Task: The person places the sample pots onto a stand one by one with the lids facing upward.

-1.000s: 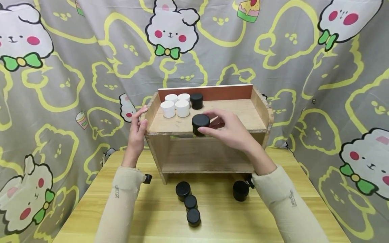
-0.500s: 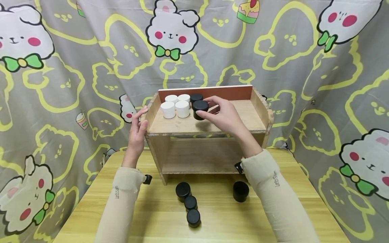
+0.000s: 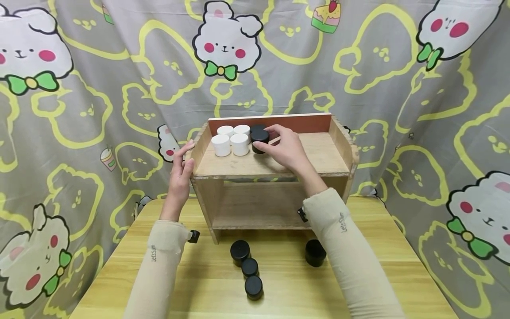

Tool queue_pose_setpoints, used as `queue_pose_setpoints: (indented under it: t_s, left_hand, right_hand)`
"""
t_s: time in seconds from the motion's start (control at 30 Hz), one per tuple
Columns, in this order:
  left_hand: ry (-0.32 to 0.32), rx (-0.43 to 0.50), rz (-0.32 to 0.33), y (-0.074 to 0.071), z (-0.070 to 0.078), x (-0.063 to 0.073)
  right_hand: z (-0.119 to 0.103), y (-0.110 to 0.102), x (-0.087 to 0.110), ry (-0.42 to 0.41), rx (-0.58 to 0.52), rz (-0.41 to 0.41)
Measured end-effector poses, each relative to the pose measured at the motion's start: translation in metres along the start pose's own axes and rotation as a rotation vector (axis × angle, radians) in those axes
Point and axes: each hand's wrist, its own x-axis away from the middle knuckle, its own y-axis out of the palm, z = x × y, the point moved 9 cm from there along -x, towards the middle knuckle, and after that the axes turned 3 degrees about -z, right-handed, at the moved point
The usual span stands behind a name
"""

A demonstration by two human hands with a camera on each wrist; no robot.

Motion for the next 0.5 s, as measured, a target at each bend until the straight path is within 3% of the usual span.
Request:
queue_pose_setpoints:
  t_s: [0.1,0.23,0.5]
  left_hand:
    - [0.001,-0.009,0.003,-0.001,-0.008,-0.001]
    - [0.006,0.003,0.003,-0.001,-0.007,-0.001]
    - [0.014,0.006,-0.017,0.002,0.030,0.003]
  right_hand:
    - [0.002,0.002,-0.003,0.003,0.003,0.010]
    - [0.005,0.005,-0.006,0.000,0.033,0.012]
    - [0.010,0.009,-0.008,-0.008,0.050,0.016]
